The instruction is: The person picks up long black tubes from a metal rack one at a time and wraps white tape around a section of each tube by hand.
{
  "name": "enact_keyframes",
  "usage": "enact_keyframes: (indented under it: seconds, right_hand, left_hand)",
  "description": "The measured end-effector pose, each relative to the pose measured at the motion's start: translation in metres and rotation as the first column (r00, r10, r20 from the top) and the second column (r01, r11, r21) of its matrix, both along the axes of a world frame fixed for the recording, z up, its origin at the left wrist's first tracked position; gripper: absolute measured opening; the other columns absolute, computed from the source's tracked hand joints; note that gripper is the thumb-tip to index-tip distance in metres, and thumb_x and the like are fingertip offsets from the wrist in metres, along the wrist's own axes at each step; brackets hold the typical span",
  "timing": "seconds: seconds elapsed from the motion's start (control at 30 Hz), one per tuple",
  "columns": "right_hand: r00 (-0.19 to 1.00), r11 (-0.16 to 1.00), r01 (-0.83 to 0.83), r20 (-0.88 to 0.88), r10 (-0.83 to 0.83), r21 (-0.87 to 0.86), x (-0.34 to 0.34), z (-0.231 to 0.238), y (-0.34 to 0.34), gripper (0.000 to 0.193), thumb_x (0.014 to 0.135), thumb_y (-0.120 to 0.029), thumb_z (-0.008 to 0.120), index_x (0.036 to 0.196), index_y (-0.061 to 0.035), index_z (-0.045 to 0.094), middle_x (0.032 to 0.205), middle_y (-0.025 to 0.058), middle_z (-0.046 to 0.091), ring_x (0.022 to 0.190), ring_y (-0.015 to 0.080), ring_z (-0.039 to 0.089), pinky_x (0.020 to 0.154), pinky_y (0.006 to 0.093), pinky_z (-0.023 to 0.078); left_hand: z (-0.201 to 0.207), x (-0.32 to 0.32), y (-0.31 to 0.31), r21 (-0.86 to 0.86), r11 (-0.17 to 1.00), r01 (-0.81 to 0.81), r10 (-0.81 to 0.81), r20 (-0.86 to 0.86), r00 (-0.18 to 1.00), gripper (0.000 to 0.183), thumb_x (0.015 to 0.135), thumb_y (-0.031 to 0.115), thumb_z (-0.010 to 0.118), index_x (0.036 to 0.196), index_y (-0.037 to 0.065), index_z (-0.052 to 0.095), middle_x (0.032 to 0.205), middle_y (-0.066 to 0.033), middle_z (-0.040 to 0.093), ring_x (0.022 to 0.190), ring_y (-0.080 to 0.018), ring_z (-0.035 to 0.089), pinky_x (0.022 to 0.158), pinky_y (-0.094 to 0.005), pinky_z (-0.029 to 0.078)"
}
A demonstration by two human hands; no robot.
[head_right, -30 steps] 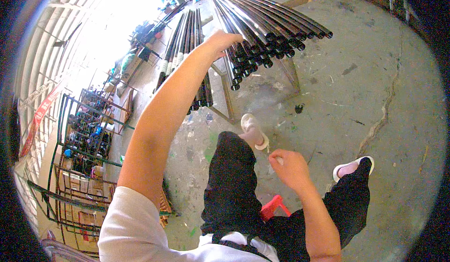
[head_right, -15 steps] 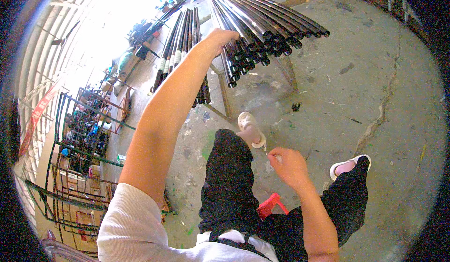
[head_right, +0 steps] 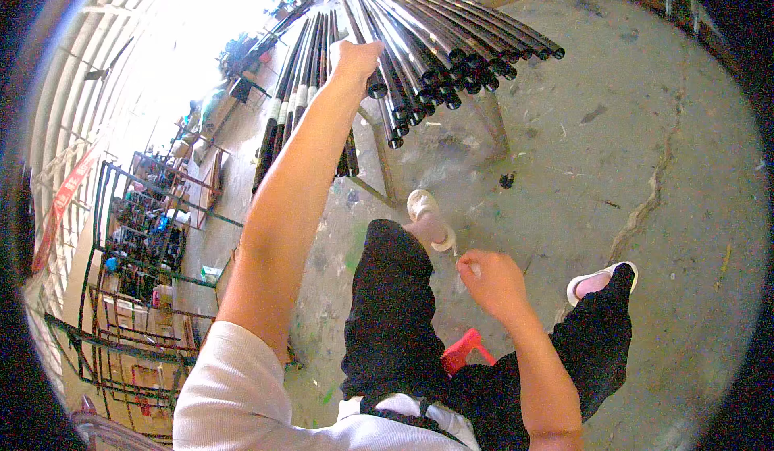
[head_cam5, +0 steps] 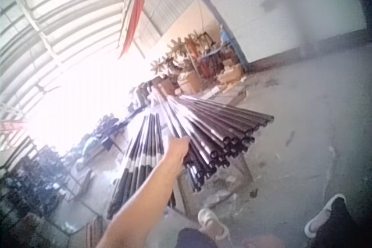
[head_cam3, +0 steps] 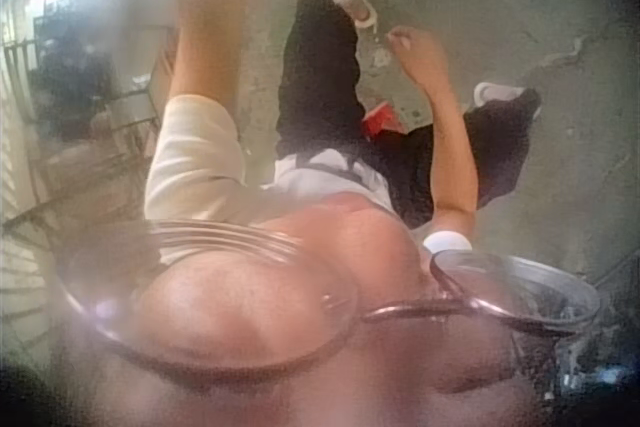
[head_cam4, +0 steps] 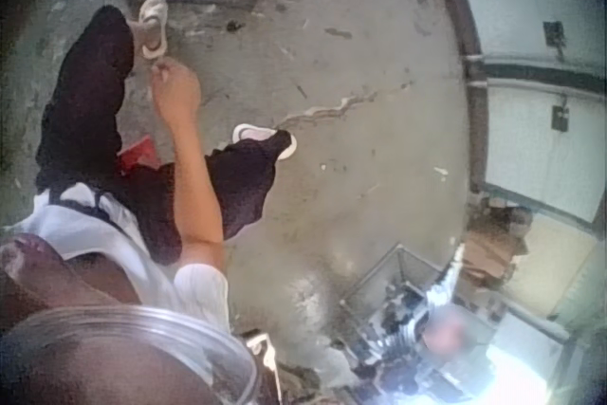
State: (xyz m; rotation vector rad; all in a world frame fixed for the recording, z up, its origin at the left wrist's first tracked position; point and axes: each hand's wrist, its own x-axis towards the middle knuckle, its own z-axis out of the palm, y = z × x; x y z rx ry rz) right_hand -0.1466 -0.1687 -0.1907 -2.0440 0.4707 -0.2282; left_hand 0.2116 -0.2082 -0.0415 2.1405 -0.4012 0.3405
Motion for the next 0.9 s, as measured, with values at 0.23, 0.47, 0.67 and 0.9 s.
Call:
enact_keyframes:
  seconds: [0.23,0.47,0.67,0.9]
  right_hand:
    - [0.999,0.993,-0.045,0.017,0.044,0.105,0.007,0.003,0.007,0.022,0.080,-0.021,0.058,0.098,-0.0100,0.064,0.091,0.0149,0.065,0.079,0.0325,0.063,0.071,0.0403,0.049]
    - [0.960,0.679,-0.195,0.278,-0.015,0.708,-0.015,0.028,-0.002,0.053,0.079,-0.012,0.057,0.129,-0.0068,0.040,0.086,0.0081,0.060,0.063,0.0126,0.055,0.058,0.0255,0.045]
    - [0.914,0.626,-0.240,0.389,-0.111,0.742,-0.047,0.088,0.029,0.055,0.082,-0.013,0.056,0.132,-0.0054,0.034,0.074,0.0066,0.059,0.056,0.0106,0.052,0.054,0.0230,0.043]
    - [0.923,0.733,-0.174,0.368,-0.112,0.658,-0.065,0.114,0.050,0.054,0.082,-0.009,0.055,0.131,0.0005,0.036,0.083,0.0099,0.062,0.062,0.0104,0.056,0.054,0.0216,0.044]
  left_hand:
    - [0.042,-0.180,0.135,-0.849,0.435,0.299,-0.658,-0.073,0.750,0.074,0.084,0.005,0.054,0.138,-0.002,0.004,0.098,-0.0163,0.058,0.070,-0.0194,0.058,0.059,-0.0322,0.050]
    - [0.019,-0.204,0.201,-0.699,0.593,0.398,-0.659,-0.138,0.739,0.024,0.090,0.008,0.047,0.112,0.002,0.040,0.093,-0.0119,0.053,0.053,-0.0083,0.046,0.036,-0.0190,0.039]
    - [0.005,-0.238,0.224,-0.552,0.700,0.453,-0.630,-0.179,0.756,0.082,0.076,-0.004,0.058,0.140,0.015,0.010,0.110,-0.0208,0.050,0.049,-0.0117,0.049,0.038,-0.0198,0.037]
    - [-0.021,-0.261,0.225,-0.186,0.554,0.811,-0.830,-0.054,0.555,0.064,0.059,0.035,0.082,0.107,0.002,0.056,0.103,-0.0066,0.051,0.054,-0.0054,0.044,0.058,-0.0182,0.036]
